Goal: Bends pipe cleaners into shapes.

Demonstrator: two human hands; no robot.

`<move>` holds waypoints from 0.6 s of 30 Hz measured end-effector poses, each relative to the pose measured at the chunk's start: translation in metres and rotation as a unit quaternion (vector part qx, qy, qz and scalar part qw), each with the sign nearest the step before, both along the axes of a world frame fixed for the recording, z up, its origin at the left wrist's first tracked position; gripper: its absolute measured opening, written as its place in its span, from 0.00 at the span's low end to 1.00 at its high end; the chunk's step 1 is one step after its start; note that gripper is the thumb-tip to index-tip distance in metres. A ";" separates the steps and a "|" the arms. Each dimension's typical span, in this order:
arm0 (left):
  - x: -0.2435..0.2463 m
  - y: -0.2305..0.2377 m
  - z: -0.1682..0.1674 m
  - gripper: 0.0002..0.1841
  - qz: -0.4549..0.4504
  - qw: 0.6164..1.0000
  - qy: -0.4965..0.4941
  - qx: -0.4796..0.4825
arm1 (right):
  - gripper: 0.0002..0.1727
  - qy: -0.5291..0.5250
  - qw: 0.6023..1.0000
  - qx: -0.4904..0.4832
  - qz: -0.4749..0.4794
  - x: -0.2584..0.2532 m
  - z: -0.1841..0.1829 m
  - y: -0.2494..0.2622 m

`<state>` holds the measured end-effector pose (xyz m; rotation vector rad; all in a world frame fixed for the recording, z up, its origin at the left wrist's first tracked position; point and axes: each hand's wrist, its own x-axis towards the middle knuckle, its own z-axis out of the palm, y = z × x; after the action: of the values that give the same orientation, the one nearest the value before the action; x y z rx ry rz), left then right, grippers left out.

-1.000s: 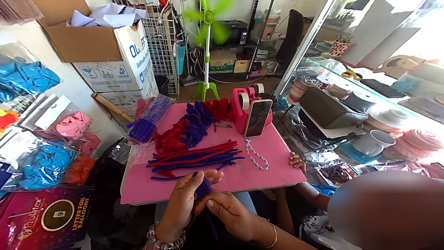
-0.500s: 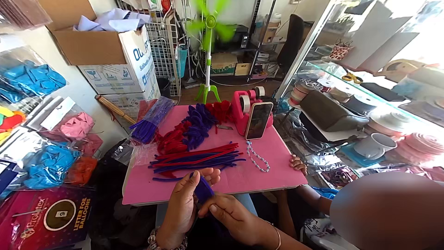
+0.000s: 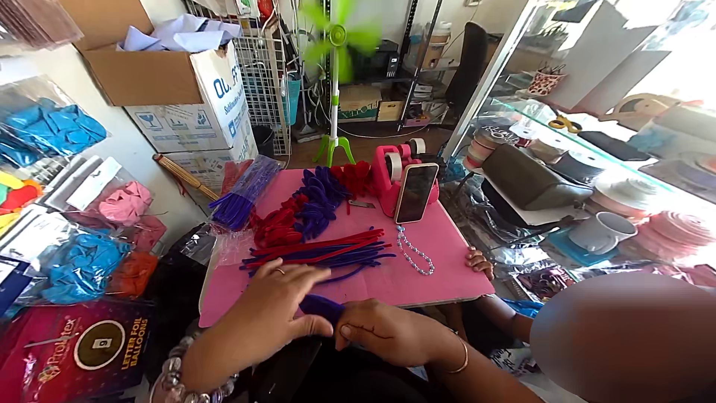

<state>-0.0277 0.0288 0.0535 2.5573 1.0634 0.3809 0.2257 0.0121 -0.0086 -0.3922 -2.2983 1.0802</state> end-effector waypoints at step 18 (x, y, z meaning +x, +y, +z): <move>0.023 0.030 0.027 0.17 -0.166 0.881 0.210 -0.390 | 0.16 -0.065 0.993 0.052 0.083 -0.002 0.021 0.005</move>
<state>-0.0045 0.0586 0.0800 2.0232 0.6654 -0.6083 0.2241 0.0173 0.0121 -0.2394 -2.5291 1.0342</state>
